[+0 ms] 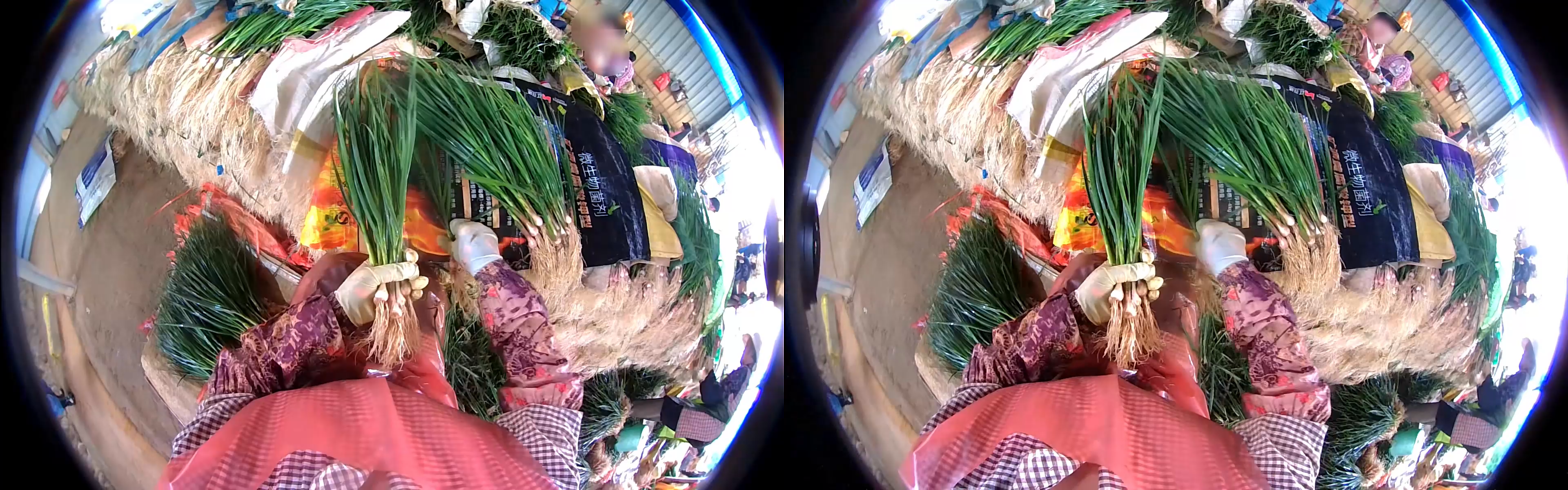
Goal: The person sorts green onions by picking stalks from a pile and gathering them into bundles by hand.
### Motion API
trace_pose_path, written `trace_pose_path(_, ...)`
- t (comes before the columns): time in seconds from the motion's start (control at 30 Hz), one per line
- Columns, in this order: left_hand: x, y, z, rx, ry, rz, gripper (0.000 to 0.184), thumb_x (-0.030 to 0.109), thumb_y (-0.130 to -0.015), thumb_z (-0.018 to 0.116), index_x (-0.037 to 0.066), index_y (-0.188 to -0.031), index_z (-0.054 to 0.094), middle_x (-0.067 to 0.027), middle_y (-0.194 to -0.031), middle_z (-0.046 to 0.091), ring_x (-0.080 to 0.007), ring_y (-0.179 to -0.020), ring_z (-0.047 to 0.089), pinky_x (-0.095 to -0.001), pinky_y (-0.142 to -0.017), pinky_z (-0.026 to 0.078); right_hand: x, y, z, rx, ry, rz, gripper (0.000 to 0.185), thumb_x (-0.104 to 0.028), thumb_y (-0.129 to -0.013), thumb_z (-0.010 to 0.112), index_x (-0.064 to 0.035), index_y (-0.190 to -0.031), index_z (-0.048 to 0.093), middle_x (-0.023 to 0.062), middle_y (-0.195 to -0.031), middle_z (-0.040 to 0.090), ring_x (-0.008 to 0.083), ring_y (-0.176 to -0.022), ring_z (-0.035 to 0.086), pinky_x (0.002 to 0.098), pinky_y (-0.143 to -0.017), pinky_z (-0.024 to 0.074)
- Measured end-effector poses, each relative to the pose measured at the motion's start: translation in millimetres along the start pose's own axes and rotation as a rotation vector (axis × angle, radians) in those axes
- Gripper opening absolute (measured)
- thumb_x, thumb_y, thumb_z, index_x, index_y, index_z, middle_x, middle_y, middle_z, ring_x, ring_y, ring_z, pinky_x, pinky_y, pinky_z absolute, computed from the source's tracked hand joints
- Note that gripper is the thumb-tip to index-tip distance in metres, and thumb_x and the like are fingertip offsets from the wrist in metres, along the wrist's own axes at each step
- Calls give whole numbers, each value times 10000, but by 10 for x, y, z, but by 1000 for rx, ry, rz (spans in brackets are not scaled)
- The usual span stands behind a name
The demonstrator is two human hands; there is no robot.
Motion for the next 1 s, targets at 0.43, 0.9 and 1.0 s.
trace_pose_path(0.43,22,52,-312,210,-563,3,325,154,-824,676,43,-1119,596,-42,-785,621,-120,-484,549,-246,-435,478,-536,381,629,-274,-1410,323,320,-238,-939,603,16,-1133,583,63,-898,644,129,-669,629,235,-511,519)
trace_pose_path(0.9,-45,166,-149,89,-245,-4,271,-46,-761,574,72,-1004,555,-82,-1077,583,-203,-924,633,-293,-688,562,330,1216,187,-466,-257,165,250,-273,-907,633,-28,-864,662,76,-858,662,187,-747,653,316,-631,539)
trace_pose_path(1.0,-11,115,-78,55,-186,49,397,-42,-774,545,74,-1154,528,-83,-1150,580,-177,-899,623,-178,-581,511,527,991,-293,59,21,-118,271,-316,-910,597,-55,-884,662,57,-891,667,173,-758,658,324,-619,539)
Point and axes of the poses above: each hand's wrist, its own y-axis away from the middle knuckle, its own z-axis out of the palm, x = y × z, the point moved 8 cm from there along -y, towards the middle knuckle
